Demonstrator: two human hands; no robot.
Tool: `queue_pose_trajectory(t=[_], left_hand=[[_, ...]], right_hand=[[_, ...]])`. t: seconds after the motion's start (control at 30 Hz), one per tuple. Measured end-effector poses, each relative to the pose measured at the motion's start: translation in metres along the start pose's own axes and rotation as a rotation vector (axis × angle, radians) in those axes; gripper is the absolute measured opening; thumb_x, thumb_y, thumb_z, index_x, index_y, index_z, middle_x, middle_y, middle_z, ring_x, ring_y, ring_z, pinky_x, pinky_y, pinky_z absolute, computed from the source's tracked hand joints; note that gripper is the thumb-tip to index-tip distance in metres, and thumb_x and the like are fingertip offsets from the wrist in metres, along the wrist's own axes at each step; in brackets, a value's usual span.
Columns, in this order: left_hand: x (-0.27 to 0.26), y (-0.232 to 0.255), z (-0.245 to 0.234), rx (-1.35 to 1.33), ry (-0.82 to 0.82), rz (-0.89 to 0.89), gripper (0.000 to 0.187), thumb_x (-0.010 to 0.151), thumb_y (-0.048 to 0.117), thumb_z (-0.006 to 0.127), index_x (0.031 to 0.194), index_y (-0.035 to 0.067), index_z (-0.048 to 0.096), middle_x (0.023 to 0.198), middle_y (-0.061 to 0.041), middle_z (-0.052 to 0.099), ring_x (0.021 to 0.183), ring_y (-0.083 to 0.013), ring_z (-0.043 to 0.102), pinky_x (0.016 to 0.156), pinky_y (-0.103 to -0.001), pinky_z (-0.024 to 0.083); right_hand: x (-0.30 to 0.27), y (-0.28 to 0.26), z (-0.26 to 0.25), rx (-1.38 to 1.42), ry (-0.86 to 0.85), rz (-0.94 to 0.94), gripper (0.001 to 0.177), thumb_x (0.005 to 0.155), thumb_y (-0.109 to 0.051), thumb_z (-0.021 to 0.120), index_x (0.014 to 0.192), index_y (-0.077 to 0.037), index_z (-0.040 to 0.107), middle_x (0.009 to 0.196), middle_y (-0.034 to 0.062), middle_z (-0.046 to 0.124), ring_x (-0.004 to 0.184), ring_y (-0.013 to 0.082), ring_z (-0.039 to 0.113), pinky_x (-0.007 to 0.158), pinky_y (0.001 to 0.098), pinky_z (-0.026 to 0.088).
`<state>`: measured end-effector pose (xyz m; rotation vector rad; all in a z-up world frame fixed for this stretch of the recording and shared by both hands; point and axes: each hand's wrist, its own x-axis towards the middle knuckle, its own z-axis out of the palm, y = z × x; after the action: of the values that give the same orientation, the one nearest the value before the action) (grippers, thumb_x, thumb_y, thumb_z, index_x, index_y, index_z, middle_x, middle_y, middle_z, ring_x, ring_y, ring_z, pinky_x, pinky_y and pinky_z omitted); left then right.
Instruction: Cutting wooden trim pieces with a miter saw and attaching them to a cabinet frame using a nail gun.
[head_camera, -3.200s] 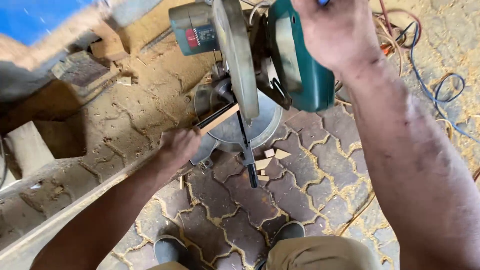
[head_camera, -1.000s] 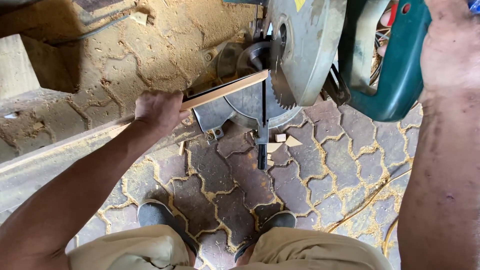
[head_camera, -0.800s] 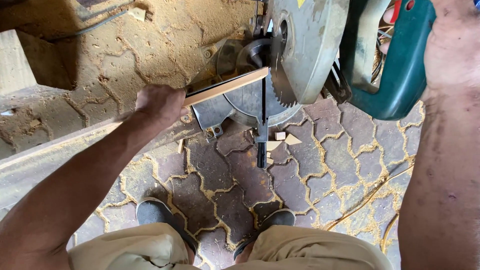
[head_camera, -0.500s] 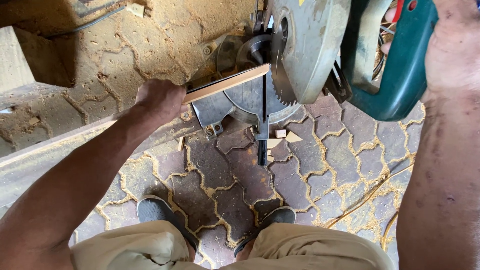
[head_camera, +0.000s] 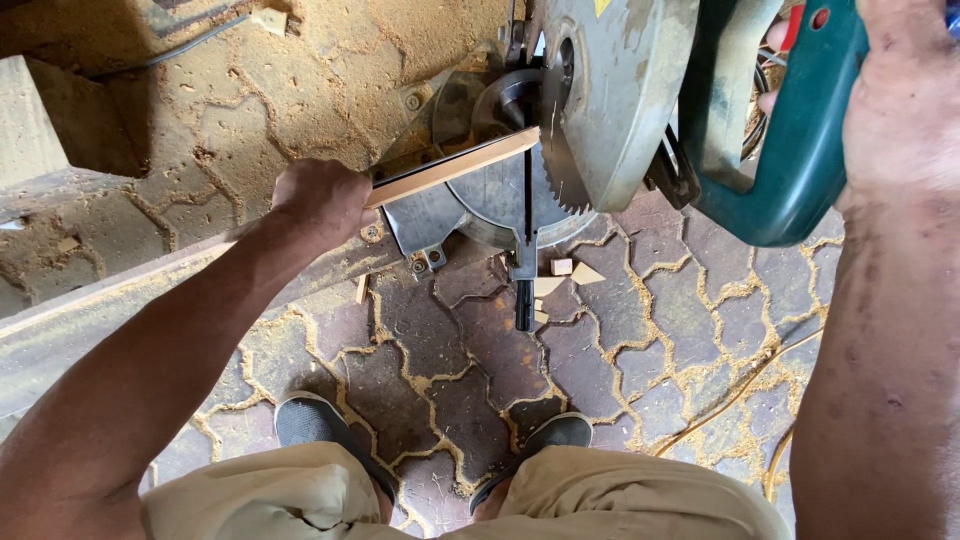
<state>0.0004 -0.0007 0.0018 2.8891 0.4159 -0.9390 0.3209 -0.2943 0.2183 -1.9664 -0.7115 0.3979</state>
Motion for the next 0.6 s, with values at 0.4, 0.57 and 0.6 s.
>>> queue_pose_trajectory(t=[0.4,0.57,0.6], left_hand=[[-0.013,0.039,-0.089,-0.104,-0.087,-0.117,0.059,0.089,0.061,0.070,0.104,0.005,0.061,0.069,-0.008,0.060,0.062,-0.0216,0.063,0.055,-0.040,0.061],[0.021,0.077,-0.106,-0.214,0.013,-0.052,0.061,0.093,0.057,0.071,0.111,-0.001,0.062,0.075,-0.011,0.062,0.069,-0.0238,0.062,0.052,-0.040,0.058],[0.032,0.076,-0.094,-0.214,0.013,-0.048,0.061,0.093,0.057,0.071,0.111,-0.001,0.062,0.075,-0.011,0.062,0.069,-0.0238,0.062,0.052,-0.040,0.058]], right_hand=[[-0.013,0.013,0.000,0.078,0.058,-0.138,0.029,0.120,-0.024,0.053,0.106,0.001,0.059,0.086,0.0045,0.051,0.074,0.0120,0.050,0.067,0.0267,0.041],[-0.015,0.004,0.006,0.202,-0.007,-0.139,0.026,0.116,-0.024,0.053,0.117,-0.001,0.066,0.100,0.0009,0.067,0.087,0.0094,0.066,0.077,0.0254,0.055],[-0.015,0.011,0.003,0.200,-0.004,-0.137,0.026,0.116,-0.024,0.053,0.117,-0.001,0.066,0.100,0.0009,0.067,0.087,0.0094,0.066,0.077,0.0254,0.055]])
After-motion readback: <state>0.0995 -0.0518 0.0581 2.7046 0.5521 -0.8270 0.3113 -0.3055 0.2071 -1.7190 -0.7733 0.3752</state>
